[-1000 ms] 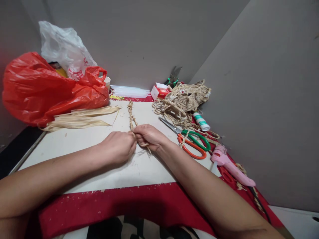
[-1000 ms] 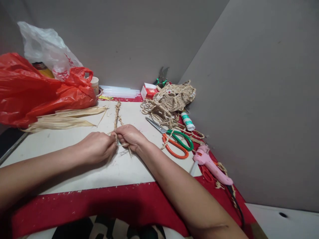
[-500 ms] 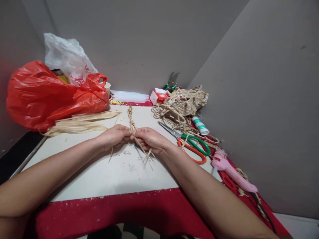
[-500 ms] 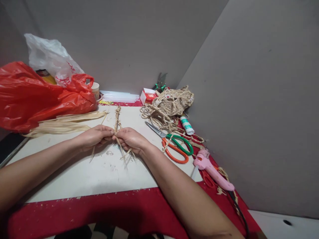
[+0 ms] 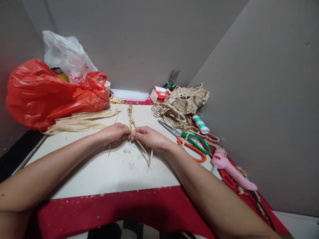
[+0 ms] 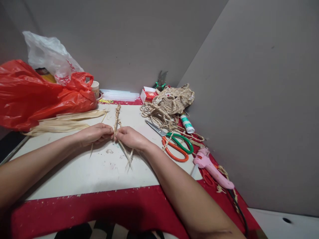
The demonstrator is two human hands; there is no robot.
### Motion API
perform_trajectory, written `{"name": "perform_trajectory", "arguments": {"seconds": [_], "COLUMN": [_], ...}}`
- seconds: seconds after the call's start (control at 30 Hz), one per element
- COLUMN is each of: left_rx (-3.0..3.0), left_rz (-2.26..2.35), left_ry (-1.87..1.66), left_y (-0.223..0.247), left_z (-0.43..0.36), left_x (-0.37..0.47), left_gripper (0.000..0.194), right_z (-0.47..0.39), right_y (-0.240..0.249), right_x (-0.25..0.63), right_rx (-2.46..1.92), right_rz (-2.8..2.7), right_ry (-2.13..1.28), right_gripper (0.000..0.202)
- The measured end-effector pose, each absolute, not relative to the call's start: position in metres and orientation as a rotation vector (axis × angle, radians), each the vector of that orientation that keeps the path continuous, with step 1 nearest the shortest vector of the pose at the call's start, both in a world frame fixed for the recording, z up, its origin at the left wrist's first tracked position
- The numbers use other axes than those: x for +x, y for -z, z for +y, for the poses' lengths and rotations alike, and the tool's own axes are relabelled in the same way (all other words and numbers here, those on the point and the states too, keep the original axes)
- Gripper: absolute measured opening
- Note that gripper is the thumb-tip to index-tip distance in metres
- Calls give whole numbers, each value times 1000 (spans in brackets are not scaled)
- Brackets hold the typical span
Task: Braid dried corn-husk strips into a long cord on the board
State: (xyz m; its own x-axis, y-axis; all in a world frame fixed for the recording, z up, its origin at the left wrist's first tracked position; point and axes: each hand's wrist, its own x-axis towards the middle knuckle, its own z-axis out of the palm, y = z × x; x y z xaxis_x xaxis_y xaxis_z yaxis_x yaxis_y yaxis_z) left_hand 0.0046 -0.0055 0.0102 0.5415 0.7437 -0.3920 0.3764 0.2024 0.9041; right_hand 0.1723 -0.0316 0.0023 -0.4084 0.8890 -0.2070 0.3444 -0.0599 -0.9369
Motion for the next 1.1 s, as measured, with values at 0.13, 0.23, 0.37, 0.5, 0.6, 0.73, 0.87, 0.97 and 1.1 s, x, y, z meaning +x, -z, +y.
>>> {"name": "perform_trajectory", "arguments": {"seconds": [0.13, 0.23, 0.37, 0.5, 0.6, 0.73, 0.87, 0.97, 1.1], "left_rx": [1352, 1349, 1402, 1365, 1284, 1220, 1267, 1221, 1131], "left_rz": [999, 1005, 1038, 1025, 1030, 1020, 1004, 954, 885], "left_ry": [-331, -346, -387, -450, -499, -533, -558, -562, -565], "left_y": [-6, -2, -1, -2, 0, 3, 5, 3, 0], "left_z": [-5, -5, -7, -11, -14, -18, -18, -17, -15], "left_x": [4, 4, 6, 9, 11, 13, 12, 11, 10], "left_gripper": [19, 19, 21, 22, 27, 30, 27, 27, 19], "right_z": [-33, -33, -33, -38, -46, -64, -86, -88, -63], "right_y": [-3, -6, -15, -17, -11, -7, -25, -43, -48], "right_x": [171, 175, 181, 173, 162, 152, 156, 170, 184], "right_rx": [-1401, -1501, -1594, -1557, -1610, -1742, -1695, -1575, -1649], "right_rz": [-1958, -2099, -2103, -2027, -2101, -2350, -2617, -2626, -2089], "right_ry": [-1199, -1029, -978, -1148, -1047, -576, -511, -739, -664], "right_gripper": [17, 20, 22, 24, 27, 28, 29, 34, 34]}}
